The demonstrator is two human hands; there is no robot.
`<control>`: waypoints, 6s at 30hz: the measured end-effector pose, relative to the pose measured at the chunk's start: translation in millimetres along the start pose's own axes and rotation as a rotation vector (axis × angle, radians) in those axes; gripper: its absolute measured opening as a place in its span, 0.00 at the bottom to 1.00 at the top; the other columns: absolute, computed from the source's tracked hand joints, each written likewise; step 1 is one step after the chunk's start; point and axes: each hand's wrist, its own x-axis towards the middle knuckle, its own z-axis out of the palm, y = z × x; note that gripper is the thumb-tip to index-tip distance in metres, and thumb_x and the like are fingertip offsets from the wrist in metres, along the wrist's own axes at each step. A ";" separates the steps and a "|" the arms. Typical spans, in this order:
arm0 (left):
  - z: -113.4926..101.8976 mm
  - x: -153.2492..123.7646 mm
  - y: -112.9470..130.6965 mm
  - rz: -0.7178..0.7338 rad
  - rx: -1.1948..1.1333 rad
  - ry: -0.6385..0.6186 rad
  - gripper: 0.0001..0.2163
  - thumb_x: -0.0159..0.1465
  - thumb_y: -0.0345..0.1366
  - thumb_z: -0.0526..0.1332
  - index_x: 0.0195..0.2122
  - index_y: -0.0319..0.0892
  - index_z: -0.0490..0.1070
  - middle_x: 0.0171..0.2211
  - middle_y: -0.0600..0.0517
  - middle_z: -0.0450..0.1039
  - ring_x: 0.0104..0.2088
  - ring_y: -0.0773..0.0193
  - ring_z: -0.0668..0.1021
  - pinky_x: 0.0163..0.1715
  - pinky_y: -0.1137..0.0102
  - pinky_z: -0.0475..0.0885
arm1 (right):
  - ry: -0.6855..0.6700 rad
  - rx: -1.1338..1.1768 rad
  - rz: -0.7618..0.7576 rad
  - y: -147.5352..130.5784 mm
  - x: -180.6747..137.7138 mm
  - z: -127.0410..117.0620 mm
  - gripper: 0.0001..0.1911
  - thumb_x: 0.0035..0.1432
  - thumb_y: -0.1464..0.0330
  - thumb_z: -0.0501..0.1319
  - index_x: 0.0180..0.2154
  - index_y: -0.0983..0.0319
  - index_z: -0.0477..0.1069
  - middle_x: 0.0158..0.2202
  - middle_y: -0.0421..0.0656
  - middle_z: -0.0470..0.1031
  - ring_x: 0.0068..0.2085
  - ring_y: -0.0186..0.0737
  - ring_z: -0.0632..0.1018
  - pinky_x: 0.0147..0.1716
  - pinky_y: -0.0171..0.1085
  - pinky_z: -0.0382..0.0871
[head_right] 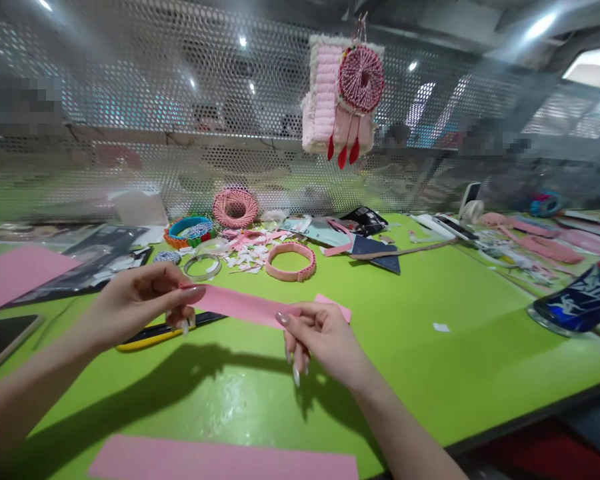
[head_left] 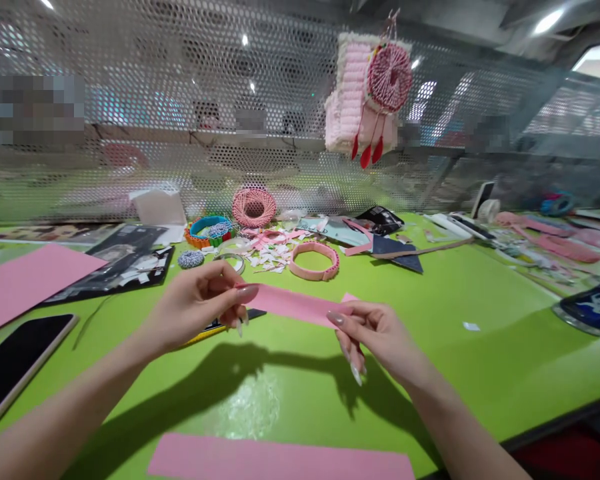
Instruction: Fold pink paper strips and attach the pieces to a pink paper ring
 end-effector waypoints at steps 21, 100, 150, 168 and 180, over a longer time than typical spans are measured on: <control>7.7 -1.2 -12.3 0.008 -0.260 0.241 0.11 0.57 0.44 0.65 0.29 0.43 0.68 0.12 0.62 0.56 0.12 0.78 0.56 0.11 0.85 0.49 | -0.056 0.157 -0.055 6.0 0.8 10.6 0.15 0.56 0.59 0.65 0.29 0.65 0.72 0.17 0.37 0.73 0.12 0.26 0.71 0.11 0.23 0.62; 36.7 1.5 -31.3 0.025 0.343 -0.297 0.17 0.64 0.51 0.54 0.29 0.41 0.65 0.20 0.57 0.65 0.18 0.71 0.66 0.17 0.76 0.59 | -0.462 0.236 0.126 20.9 13.5 12.6 0.24 0.60 0.51 0.57 0.34 0.69 0.72 0.33 0.51 0.80 0.25 0.35 0.80 0.23 0.31 0.72; 43.9 -0.8 -25.6 -0.126 0.014 -0.287 0.16 0.60 0.49 0.60 0.28 0.39 0.68 0.21 0.57 0.70 0.16 0.74 0.67 0.15 0.78 0.60 | -0.251 0.016 -0.009 24.1 6.4 21.2 0.21 0.59 0.52 0.58 0.34 0.66 0.71 0.27 0.47 0.79 0.25 0.34 0.79 0.25 0.32 0.72; 42.6 -7.4 -17.6 -0.111 0.022 -0.295 0.16 0.61 0.48 0.60 0.29 0.38 0.71 0.21 0.55 0.72 0.16 0.75 0.67 0.15 0.80 0.62 | -0.266 -0.036 -0.043 17.6 -0.3 20.1 0.19 0.60 0.55 0.59 0.33 0.66 0.73 0.27 0.47 0.80 0.25 0.34 0.79 0.27 0.32 0.72; 45.6 -7.4 -18.8 -0.108 0.068 -0.264 0.16 0.60 0.48 0.60 0.29 0.38 0.72 0.24 0.52 0.76 0.16 0.74 0.67 0.15 0.79 0.61 | -0.230 -0.071 -0.071 17.8 0.3 21.2 0.20 0.62 0.56 0.57 0.34 0.67 0.74 0.26 0.48 0.81 0.25 0.33 0.80 0.26 0.30 0.72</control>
